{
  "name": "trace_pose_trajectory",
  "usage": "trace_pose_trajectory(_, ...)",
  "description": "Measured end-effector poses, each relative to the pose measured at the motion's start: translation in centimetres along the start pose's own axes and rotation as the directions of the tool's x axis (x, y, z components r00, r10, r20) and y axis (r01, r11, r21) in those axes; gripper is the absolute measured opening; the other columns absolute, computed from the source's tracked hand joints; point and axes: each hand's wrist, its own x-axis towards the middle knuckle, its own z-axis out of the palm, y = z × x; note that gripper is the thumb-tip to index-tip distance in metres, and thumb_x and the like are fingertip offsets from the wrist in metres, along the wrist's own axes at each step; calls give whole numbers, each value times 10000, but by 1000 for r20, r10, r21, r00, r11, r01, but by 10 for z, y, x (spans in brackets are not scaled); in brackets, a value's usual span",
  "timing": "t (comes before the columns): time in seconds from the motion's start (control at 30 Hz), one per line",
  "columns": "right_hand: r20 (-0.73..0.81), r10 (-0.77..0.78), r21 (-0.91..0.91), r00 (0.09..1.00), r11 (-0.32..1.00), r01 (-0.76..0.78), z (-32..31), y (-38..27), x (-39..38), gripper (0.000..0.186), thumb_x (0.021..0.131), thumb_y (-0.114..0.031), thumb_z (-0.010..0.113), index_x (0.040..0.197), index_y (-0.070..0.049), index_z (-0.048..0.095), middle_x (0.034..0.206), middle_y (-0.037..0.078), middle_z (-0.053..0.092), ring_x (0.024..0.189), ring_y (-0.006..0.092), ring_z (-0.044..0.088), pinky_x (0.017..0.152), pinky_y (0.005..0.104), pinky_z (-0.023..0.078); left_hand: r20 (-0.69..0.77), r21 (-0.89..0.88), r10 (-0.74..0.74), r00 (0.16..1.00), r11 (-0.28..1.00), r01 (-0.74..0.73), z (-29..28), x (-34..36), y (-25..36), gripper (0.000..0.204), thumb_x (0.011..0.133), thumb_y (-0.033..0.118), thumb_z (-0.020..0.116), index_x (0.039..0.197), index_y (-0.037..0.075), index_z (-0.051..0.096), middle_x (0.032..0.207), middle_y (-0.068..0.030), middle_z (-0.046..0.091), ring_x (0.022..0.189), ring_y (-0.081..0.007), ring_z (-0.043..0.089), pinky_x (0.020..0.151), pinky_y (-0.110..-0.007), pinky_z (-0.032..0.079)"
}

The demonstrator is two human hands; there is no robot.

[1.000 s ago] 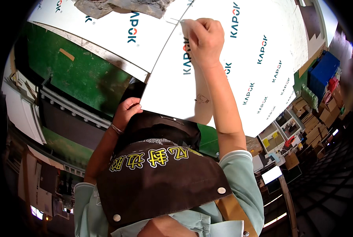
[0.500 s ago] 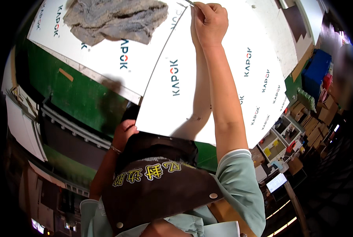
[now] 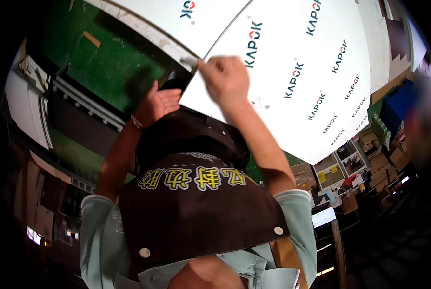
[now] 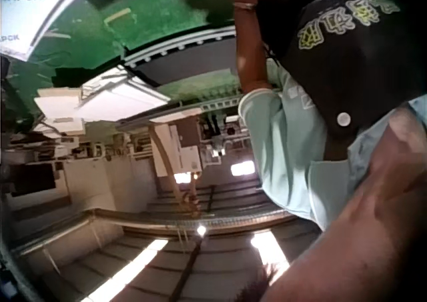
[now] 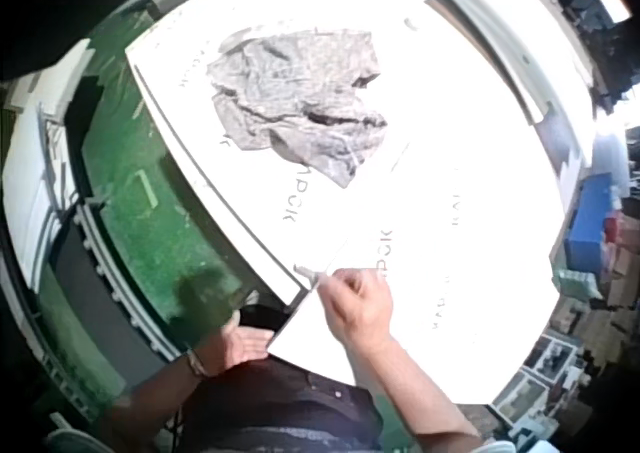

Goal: The person trims the edges of large white panels using a utility knife on a green workbench. They repeatedly align the panels, score the edges, and peel away excess material, then stack the trimmed pieces.

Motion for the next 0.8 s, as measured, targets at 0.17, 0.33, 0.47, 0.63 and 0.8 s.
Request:
trace_pose_trajectory(0.17, 361, -206, 285, 910, 953, 102, -17, -67, -89, 151, 673, -74, 725, 817, -103, 692, 796, 22, 612, 690, 215, 572, 570, 376, 435, 49, 36, 100, 994, 994, -102, -33, 1, 23, 626, 1018, 519, 356, 1353, 13, 508, 1257, -164, 622, 1183, -265, 587, 1003, -354, 448)
trace_pose_trajectory(0.33, 187, 248, 153, 950, 948, -278, -76, -2, -62, 89, 763, -61, 710, 849, -59, 690, 841, 83, 672, 764, 221, 641, 651, 333, 489, -44, 621, 401, 915, 728, -290, 17, -2, 77, 481, 1016, 395, 475, 1313, 27, 565, 1166, -74, 676, 1030, -137, 642, 890, -269, 477)
trace_pose_trajectory(0.47, 29, 682, 367, 731, 673, -643, -72, 52, -82, 103, 871, -88, 666, 963, -43, 669, 876, 72, 681, 752, 173, 646, 653, 287, 517, -289, 807, 664, 690, 556, -197, -24, -28, 104, 442, 988, 346, 553, 1230, -21, 594, 1050, -33, 666, 894, -90, 587, 784, -239, 470)
trace_pose_trajectory(0.63, -280, 898, 459, 339, 435, -775, -127, 104, -141, 197, 855, -91, 725, 944, -8, 570, 857, 1, 604, 810, 83, 562, 659, 252, 533, -516, 757, 828, 218, 560, -338, -76, -28, 151, 595, 1010, 438, 454, 1196, -113, 583, 1136, -147, 661, 978, -217, 629, 861, -320, 504)
trace_pose_trajectory(0.8, -197, 976, 789, -91, 103, -606, -181, 196, -216, 249, 953, -289, 607, 1021, -56, 664, 630, -56, 460, 505, 48, 406, 435, 224, 299, -635, 771, 771, -52, 636, 21, -97, -53, 221, 725, 1004, 532, 323, 1109, -110, 643, 1131, -205, 670, 973, -341, 651, 890, -402, 497)
